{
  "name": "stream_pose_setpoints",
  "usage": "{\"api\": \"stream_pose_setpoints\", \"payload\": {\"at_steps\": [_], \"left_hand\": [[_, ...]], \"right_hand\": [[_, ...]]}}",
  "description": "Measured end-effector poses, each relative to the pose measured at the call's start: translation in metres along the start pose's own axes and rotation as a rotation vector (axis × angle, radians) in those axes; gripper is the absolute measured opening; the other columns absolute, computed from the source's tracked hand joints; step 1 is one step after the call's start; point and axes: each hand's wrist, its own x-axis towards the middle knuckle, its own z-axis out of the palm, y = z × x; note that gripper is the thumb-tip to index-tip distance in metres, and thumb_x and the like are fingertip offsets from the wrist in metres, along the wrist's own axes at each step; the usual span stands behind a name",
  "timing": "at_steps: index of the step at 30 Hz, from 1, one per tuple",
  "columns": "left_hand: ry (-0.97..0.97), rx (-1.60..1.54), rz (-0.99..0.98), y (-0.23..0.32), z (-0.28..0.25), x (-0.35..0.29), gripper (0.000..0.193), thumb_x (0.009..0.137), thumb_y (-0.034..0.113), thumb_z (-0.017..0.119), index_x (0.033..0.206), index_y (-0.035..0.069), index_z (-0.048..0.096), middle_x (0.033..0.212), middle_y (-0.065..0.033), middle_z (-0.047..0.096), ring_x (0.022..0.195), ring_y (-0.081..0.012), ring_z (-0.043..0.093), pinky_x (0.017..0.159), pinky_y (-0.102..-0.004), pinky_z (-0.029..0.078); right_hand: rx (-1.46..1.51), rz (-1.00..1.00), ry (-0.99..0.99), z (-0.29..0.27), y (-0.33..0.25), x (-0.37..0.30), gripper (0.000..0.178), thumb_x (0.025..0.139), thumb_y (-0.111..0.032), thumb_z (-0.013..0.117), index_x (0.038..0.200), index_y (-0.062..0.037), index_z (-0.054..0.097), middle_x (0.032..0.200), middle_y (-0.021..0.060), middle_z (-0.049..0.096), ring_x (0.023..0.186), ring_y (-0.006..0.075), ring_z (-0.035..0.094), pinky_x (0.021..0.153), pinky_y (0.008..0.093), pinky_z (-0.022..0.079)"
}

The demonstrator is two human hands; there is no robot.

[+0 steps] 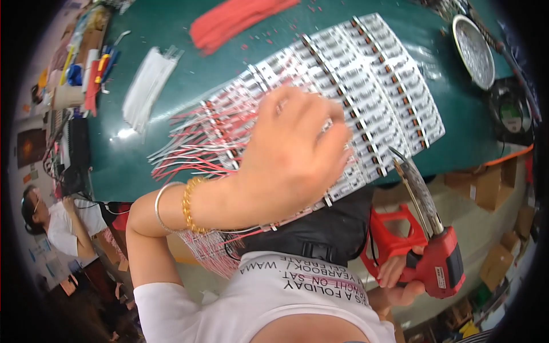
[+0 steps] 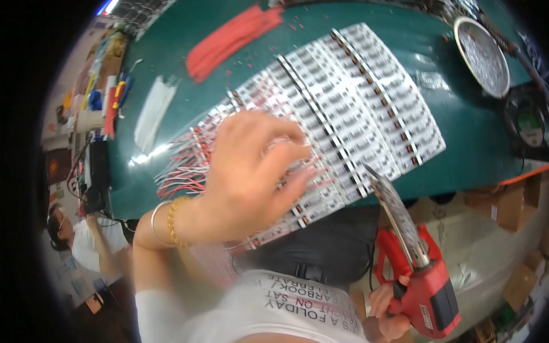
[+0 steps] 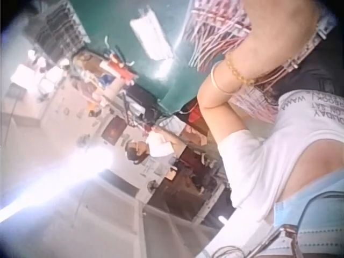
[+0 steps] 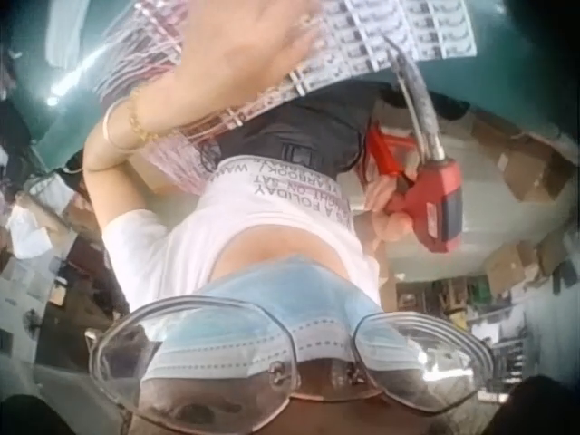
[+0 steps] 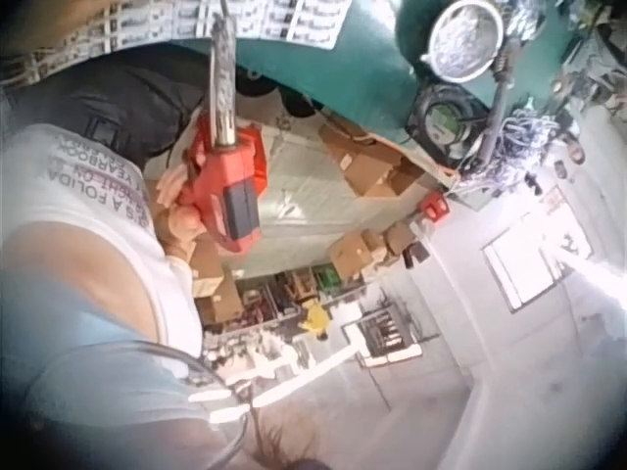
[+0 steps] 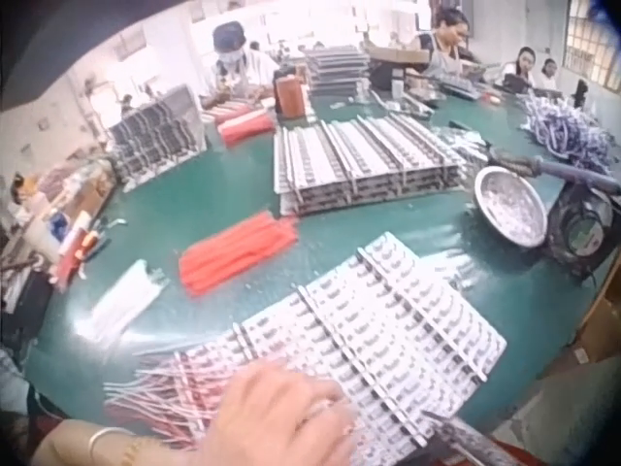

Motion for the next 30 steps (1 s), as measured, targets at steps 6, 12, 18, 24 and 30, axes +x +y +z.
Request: {"api": "stream_pose_setpoints", "payload": {"at_steps": [6,12,18,24,30], "left_hand": [[0.151,0.860,0.036,-0.120,-0.023,0.062,0.016,0.079,0.019,0.066,0.092,0.010,0.063,0.090,-0.0052,0.061,0.086,-0.0227,0.054,0.078,-0.0376,0.038],[0.069,0.832,-0.033,-0.165,-0.019,0.070,0.009,0.082,0.018,0.062,0.082,0.009,0.062,0.080,-0.0046,0.063,0.084,-0.0225,0.056,0.078,-0.0379,0.038],[0.165,0.728,0.024,-0.161,-0.026,0.066,0.010,0.087,0.017,0.059,0.084,0.008,0.060,0.076,-0.0047,0.062,0.077,-0.0226,0.059,0.081,-0.0375,0.039],[0.325,0.441,-0.018,-0.156,-0.034,0.056,0.011,0.087,0.016,0.062,0.090,0.005,0.063,0.083,-0.0057,0.067,0.076,-0.0192,0.063,0.081,-0.0338,0.044],[0.688,-0.167,-0.057,-0.120,-0.057,0.073,0.006,0.089,0.007,0.059,0.089,0.001,0.062,0.082,-0.0041,0.064,0.070,-0.0084,0.059,0.065,-0.0209,0.047]], "right_hand": [[-0.006,-0.052,-0.040,-0.005,0.000,0.006,0.075,0.089,-0.052,0.052,0.127,0.0094,0.031,0.048,-0.0001,0.042,0.035,0.0108,0.040,0.038,0.0249,0.038],[0.001,0.017,0.015,-0.005,0.000,-0.001,0.075,0.087,-0.053,0.054,0.128,0.0048,0.030,0.048,0.0011,0.044,0.039,0.0140,0.045,0.043,0.0268,0.039],[0.010,-0.107,-0.088,-0.001,0.004,0.010,0.066,0.094,-0.044,0.047,0.127,0.0101,0.031,0.050,0.0006,0.042,0.037,0.0111,0.041,0.039,0.0253,0.039],[0.005,-0.117,-0.087,0.001,0.005,0.008,0.065,0.094,-0.043,0.046,0.128,0.0109,0.031,0.050,0.0007,0.042,0.036,0.0112,0.041,0.039,0.0248,0.039],[0.007,-0.099,-0.084,0.002,0.004,0.004,0.067,0.094,-0.045,0.047,0.128,0.0108,0.030,0.050,0.0005,0.042,0.036,0.0111,0.041,0.039,0.0247,0.039]]}}
